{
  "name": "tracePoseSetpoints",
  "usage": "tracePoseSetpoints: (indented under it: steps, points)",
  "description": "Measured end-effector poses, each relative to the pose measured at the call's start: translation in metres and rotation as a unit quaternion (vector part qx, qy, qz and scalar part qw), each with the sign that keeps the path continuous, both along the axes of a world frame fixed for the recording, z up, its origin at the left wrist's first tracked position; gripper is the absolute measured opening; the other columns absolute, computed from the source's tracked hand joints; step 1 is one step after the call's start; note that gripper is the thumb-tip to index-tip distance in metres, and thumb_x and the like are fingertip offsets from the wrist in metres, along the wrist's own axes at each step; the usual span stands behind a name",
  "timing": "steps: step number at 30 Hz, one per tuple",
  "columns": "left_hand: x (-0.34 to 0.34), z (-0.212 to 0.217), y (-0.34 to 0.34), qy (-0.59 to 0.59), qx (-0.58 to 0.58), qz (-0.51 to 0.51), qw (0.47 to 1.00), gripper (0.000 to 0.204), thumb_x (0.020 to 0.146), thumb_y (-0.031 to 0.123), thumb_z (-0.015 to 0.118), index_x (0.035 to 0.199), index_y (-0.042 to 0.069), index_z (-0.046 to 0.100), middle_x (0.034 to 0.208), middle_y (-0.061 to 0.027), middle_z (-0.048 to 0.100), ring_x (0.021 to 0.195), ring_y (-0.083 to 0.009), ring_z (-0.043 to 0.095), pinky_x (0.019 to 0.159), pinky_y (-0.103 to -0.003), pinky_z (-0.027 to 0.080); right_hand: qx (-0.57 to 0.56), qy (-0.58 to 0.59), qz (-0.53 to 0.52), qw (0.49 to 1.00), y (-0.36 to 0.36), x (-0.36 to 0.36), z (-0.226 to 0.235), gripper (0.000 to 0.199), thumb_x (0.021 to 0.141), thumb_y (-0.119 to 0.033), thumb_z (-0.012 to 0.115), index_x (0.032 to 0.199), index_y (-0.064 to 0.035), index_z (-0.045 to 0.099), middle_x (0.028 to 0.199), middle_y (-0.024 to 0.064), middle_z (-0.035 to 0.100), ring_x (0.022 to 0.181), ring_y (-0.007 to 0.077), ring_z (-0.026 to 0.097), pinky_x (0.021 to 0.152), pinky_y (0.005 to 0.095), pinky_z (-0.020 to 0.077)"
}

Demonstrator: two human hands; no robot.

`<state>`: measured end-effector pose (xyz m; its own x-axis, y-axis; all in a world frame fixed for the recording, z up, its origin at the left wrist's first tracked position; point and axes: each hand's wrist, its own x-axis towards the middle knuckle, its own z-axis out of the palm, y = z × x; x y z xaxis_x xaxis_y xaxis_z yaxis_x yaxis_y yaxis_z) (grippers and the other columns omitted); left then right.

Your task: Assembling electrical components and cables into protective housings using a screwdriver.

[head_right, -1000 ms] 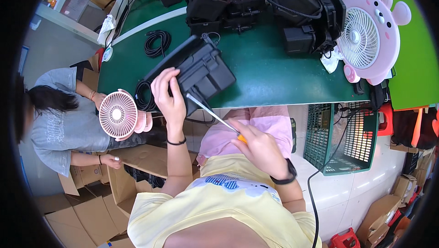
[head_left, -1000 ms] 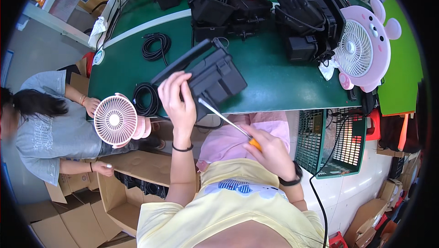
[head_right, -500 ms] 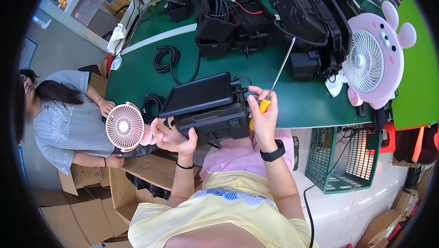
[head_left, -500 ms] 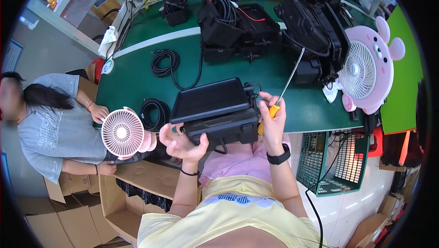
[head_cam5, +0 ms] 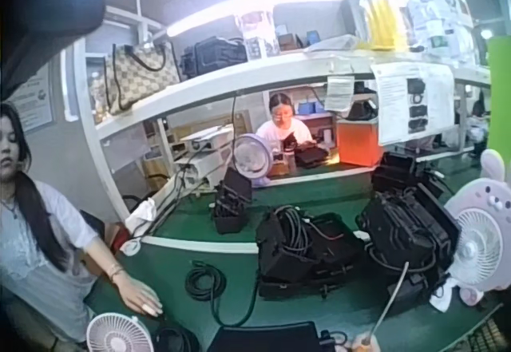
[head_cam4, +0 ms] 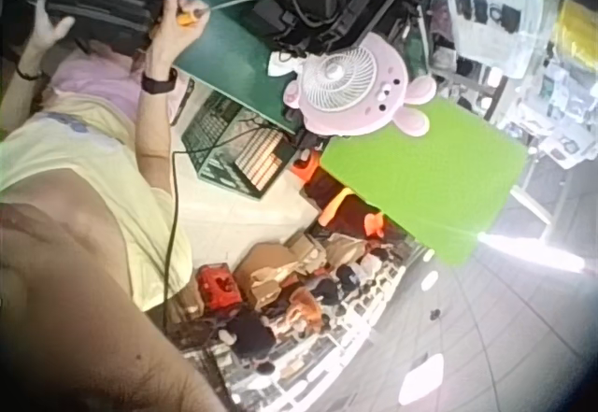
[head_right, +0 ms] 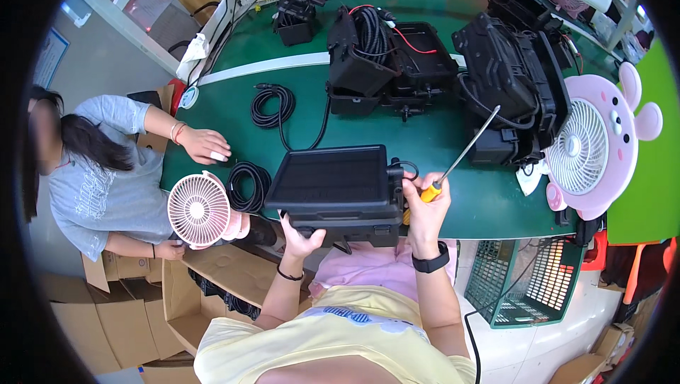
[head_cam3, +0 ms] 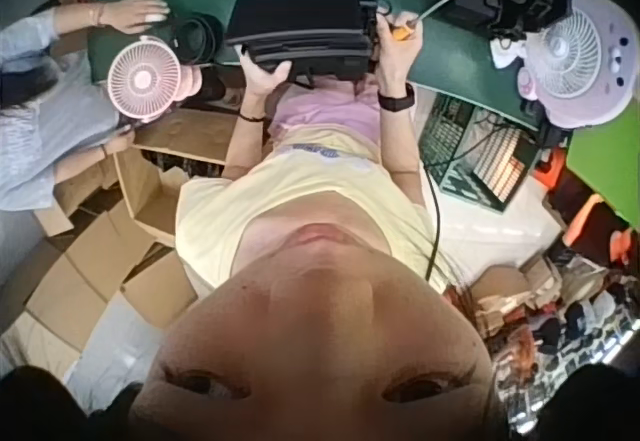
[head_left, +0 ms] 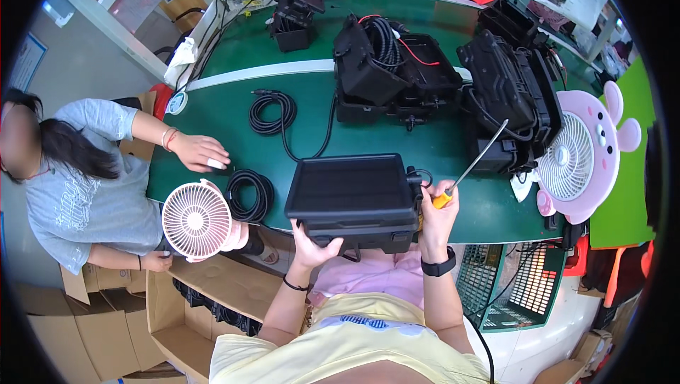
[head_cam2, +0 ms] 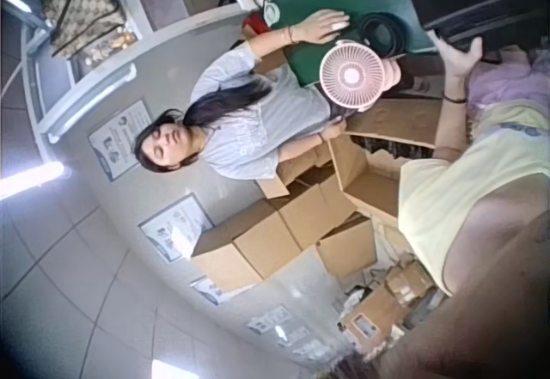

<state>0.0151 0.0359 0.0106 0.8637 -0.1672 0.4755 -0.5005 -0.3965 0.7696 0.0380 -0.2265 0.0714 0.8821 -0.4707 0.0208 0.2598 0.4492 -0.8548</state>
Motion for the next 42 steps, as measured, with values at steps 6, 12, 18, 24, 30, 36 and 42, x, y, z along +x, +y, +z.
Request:
tracePoseSetpoints:
  steps: [6, 12, 18, 24, 30, 36, 42]
  points:
    - [0.046, 0.051, -0.033, 0.071, -0.291, 0.082, 0.951, 0.116, 0.063, 0.019, 0.085, 0.155, -0.002, 0.017, 0.145, -0.0155, 0.041, 0.132, -0.0265, 0.044, 0.113, -0.039, 0.034, -0.148, 0.056, -0.002, 0.987, -0.003, 0.013, 0.0, 0.028, 0.085, 0.0, 0.074, 0.088, -0.0066, 0.047, 0.126, 0.0194, 0.063, 0.088, 0.0103, 0.062, 0.067, 0.0202, 0.0476]
    - [0.122, 0.104, -0.015, 0.003, -0.554, 0.206, 0.807, 0.071, 0.086, 0.006, 0.071, 0.147, 0.008, 0.036, 0.139, -0.0101, 0.05, 0.122, -0.026, 0.055, 0.103, -0.041, 0.048, -0.266, 0.074, -0.032, 0.961, -0.01, -0.008, -0.027, 0.027, 0.088, -0.004, 0.074, 0.085, -0.0048, 0.047, 0.103, 0.0163, 0.071, 0.077, 0.0105, 0.061, 0.059, 0.0217, 0.0468]
    - [0.237, 0.099, 0.058, -0.097, -0.57, 0.374, 0.725, 0.087, 0.08, 0.002, 0.08, 0.15, 0.008, 0.029, 0.131, -0.0139, 0.056, 0.11, -0.0256, 0.06, 0.094, -0.041, 0.055, -0.26, 0.044, -0.032, 0.964, -0.011, -0.008, -0.027, 0.023, 0.091, 0.001, 0.068, 0.088, -0.005, 0.046, 0.095, 0.015, 0.071, 0.057, 0.0054, 0.052, 0.05, 0.0207, 0.0443]
    - [0.284, 0.075, 0.145, -0.019, -0.228, 0.683, 0.693, 0.087, 0.081, 0.022, 0.081, 0.15, 0.006, 0.032, 0.152, -0.0276, 0.03, 0.135, -0.0416, 0.039, 0.111, -0.051, 0.034, -0.219, 0.035, -0.013, 0.975, -0.009, -0.01, -0.032, 0.022, 0.091, 0.004, 0.066, 0.089, -0.0043, 0.046, 0.091, 0.0147, 0.07, 0.062, 0.0075, 0.057, 0.052, 0.0208, 0.0454]
    - [0.335, 0.124, 0.073, -0.231, -0.062, 0.349, 0.906, 0.035, 0.088, 0.001, 0.061, 0.123, 0.003, 0.066, 0.118, -0.0093, 0.067, 0.107, -0.0209, 0.062, 0.096, -0.033, 0.047, -0.239, 0.048, -0.028, 0.97, -0.016, -0.01, -0.031, 0.021, 0.089, 0.007, 0.065, 0.089, -0.0028, 0.046, 0.08, 0.0129, 0.066, 0.078, 0.0203, 0.07, 0.069, 0.0297, 0.0548]
    - [0.445, 0.084, 0.04, 0.046, -0.177, 0.195, 0.964, 0.053, 0.092, 0.024, 0.07, 0.138, 0.003, 0.054, 0.131, -0.0112, 0.062, 0.124, -0.0233, 0.054, 0.109, -0.038, 0.038, -0.26, 0.043, -0.042, 0.964, -0.01, -0.006, -0.031, 0.023, 0.086, 0.007, 0.069, 0.083, -0.001, 0.047, 0.074, 0.0094, 0.063, 0.068, 0.0177, 0.069, 0.061, 0.0282, 0.0551]
    - [0.489, 0.096, 0.028, 0.157, -0.272, 0.171, 0.934, 0.069, 0.093, 0.032, 0.07, 0.147, 0.0, 0.041, 0.136, -0.0111, 0.058, 0.129, -0.0195, 0.049, 0.11, -0.033, 0.033, -0.313, 0.044, -0.072, 0.946, -0.007, -0.009, -0.032, 0.024, 0.084, 0.004, 0.072, 0.083, -0.0025, 0.049, 0.071, 0.0087, 0.064, 0.063, 0.0172, 0.069, 0.057, 0.0277, 0.0543]
